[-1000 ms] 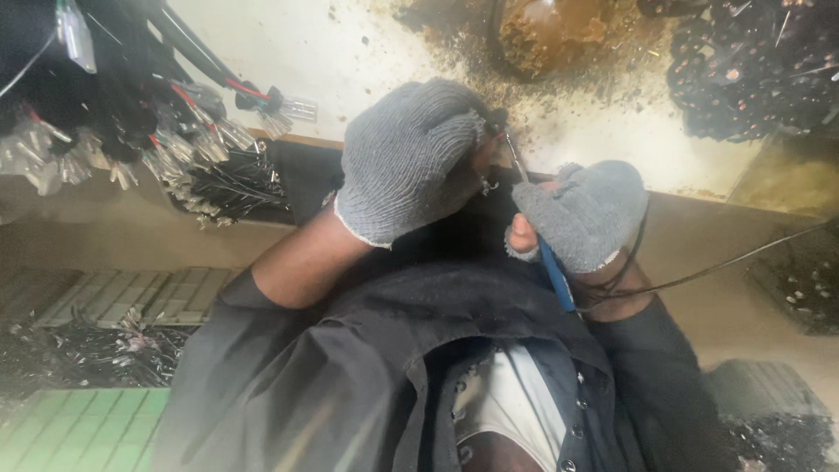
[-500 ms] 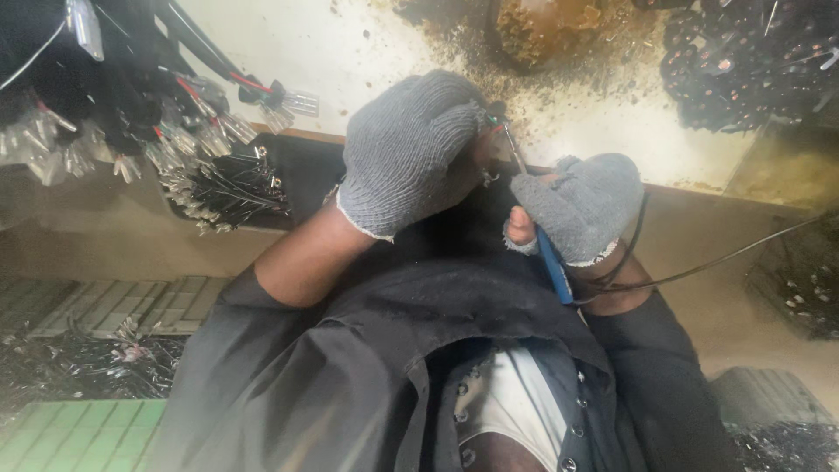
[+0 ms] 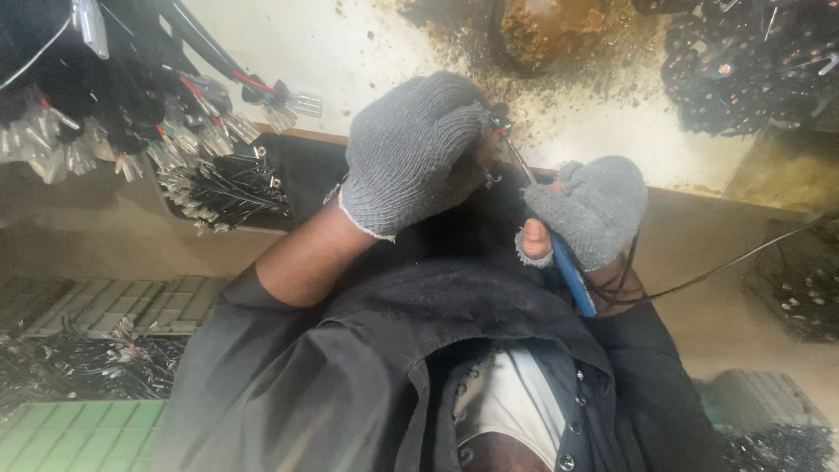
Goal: The person, wearing fingerless gloves, solders red and green wire ends onto small connectors at a cluttered workbench. They hold a soldering iron in one hand and a wire in the other, apply solder to the joint, then set the finished connector aside and pick up the next wire to repeat the process.
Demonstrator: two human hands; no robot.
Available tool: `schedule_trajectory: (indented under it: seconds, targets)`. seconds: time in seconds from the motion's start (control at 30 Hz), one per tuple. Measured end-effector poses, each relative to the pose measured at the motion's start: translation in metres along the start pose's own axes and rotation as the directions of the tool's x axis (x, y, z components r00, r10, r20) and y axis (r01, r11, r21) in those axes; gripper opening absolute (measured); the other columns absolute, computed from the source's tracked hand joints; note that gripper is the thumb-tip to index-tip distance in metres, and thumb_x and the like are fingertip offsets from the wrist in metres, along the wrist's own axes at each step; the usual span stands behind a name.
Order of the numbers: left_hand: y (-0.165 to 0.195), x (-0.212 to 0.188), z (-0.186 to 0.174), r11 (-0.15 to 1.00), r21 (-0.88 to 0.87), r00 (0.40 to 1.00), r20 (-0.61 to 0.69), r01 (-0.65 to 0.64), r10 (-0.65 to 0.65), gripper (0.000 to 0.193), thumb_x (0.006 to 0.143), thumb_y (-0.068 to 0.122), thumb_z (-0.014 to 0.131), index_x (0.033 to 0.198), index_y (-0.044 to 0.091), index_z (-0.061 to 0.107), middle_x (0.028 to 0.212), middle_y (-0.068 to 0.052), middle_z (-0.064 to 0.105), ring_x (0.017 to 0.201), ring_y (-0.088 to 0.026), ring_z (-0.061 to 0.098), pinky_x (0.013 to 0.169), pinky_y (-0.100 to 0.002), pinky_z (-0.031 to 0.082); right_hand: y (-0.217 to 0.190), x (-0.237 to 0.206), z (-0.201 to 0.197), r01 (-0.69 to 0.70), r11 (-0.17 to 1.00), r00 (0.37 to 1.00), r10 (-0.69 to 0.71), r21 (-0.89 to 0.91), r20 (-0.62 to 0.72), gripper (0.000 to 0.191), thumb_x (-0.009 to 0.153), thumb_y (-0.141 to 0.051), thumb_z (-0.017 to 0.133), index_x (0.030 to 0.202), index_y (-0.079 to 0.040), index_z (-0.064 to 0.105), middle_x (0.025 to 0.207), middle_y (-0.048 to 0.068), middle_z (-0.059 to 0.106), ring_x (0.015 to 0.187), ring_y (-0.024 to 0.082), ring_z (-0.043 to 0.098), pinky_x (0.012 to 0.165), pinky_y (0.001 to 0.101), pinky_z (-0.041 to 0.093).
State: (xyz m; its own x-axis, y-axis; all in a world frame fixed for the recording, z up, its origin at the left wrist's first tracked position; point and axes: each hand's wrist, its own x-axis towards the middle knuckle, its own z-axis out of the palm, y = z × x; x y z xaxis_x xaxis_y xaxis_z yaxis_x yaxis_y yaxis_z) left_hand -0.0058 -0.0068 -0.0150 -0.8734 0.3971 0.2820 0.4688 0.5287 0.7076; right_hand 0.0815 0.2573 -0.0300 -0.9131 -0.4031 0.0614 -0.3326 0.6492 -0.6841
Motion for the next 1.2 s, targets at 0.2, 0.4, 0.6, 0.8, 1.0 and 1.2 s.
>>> schedule_trajectory:
  seconds: [0.2,0.4,0.6,0.8,1.0,1.2]
  targets:
    - [-0.001,0.001,0.003,1.000,0.024,1.000,0.025,0.010,-0.011,0.012,0.094,0.020,0.080,0.097,0.012,0.071,0.104,-0.007,0.068,0.090,-0.026,0.069,0.076,-0.037,0.056,-0.006,0.002,0.000,-0.008,1.000,0.999,0.007,-0.010,-0.048,0.031,0.096,-0.033,0.070,0.101,-0.003,0.078,0.083,0.009,0.065,0.084,0.028,0.064,0.075,0.0408,0.051]
    - [0.002,0.002,-0.003,1.000,0.026,0.999,0.030,0.016,-0.017,0.014,0.088,0.017,0.080,0.097,0.013,0.071,0.108,-0.007,0.068,0.093,-0.028,0.069,0.076,-0.038,0.056,-0.007,0.005,-0.001,-0.093,0.995,0.996,0.093,0.029,0.011,0.026,0.095,-0.026,0.073,0.103,-0.002,0.077,0.088,0.009,0.068,0.086,0.026,0.067,0.079,0.0397,0.054]
    - [0.005,0.004,-0.009,0.999,-0.018,0.998,0.054,0.030,-0.029,0.017,0.088,0.018,0.082,0.099,0.011,0.071,0.109,-0.007,0.067,0.093,-0.028,0.068,0.075,-0.038,0.055,-0.019,0.015,-0.011,-0.338,0.888,0.941,0.326,0.313,0.092,0.019,0.095,-0.019,0.076,0.104,-0.002,0.077,0.089,0.010,0.068,0.086,0.026,0.067,0.077,0.0377,0.053]
    - [0.009,0.008,-0.005,0.999,-0.005,0.999,0.011,0.043,-0.043,0.014,0.094,0.016,0.080,0.094,0.012,0.067,0.104,-0.005,0.067,0.091,-0.028,0.068,0.076,-0.038,0.055,-0.023,0.022,-0.007,-0.455,0.768,0.886,0.440,0.451,0.145,0.019,0.095,-0.018,0.076,0.105,-0.003,0.076,0.091,0.009,0.068,0.088,0.025,0.067,0.078,0.0370,0.053]
    - [0.007,0.006,-0.005,1.000,0.015,1.000,0.000,0.028,-0.028,0.014,0.091,0.019,0.079,0.098,0.010,0.070,0.104,-0.008,0.067,0.090,-0.030,0.067,0.076,-0.039,0.054,-0.016,0.020,-0.004,-0.220,0.948,0.975,0.224,0.230,0.010,0.019,0.095,-0.018,0.077,0.107,-0.003,0.076,0.093,0.009,0.067,0.089,0.025,0.066,0.079,0.0363,0.053]
    - [0.004,0.004,-0.001,0.999,0.022,0.999,0.018,0.034,-0.035,0.013,0.093,0.019,0.080,0.095,0.012,0.070,0.102,-0.007,0.067,0.089,-0.028,0.068,0.075,-0.038,0.055,-0.018,0.017,-0.007,-0.154,0.974,0.988,0.156,0.165,-0.003,0.019,0.094,-0.017,0.077,0.108,-0.003,0.075,0.095,0.009,0.067,0.091,0.024,0.066,0.080,0.0356,0.053]
